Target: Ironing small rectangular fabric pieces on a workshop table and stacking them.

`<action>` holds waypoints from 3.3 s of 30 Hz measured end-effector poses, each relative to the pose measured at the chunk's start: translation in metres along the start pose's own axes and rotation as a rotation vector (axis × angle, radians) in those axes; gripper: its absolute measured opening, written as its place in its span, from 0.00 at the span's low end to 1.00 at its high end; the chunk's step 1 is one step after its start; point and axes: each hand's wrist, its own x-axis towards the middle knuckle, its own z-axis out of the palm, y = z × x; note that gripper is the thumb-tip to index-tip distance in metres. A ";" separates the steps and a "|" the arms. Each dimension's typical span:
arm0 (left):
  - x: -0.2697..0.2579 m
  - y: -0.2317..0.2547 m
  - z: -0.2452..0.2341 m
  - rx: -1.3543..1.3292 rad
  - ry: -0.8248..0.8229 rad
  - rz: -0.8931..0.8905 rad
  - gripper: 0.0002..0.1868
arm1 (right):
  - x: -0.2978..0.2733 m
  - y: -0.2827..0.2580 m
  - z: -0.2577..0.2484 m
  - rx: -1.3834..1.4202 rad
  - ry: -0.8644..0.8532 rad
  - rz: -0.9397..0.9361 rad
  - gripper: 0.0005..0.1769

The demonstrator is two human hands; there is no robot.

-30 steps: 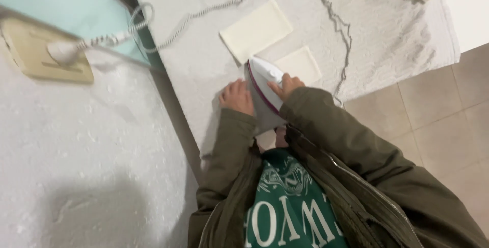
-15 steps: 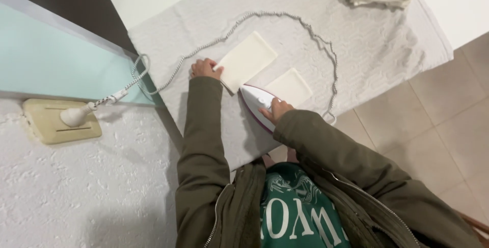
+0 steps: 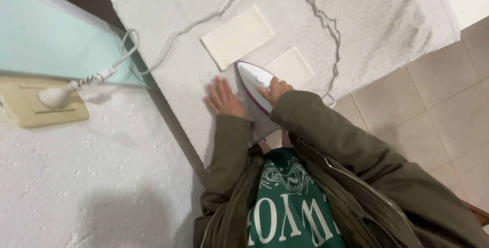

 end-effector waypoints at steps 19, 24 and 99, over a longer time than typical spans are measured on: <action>-0.057 0.008 0.019 0.057 0.025 0.105 0.35 | -0.013 0.019 -0.007 -0.030 -0.026 -0.020 0.37; -0.055 0.008 0.018 0.092 0.013 0.101 0.35 | -0.021 -0.003 -0.026 -0.050 -0.033 -0.003 0.38; -0.024 0.044 0.018 0.105 -0.036 0.111 0.37 | -0.013 0.009 -0.071 -0.001 -0.008 0.087 0.38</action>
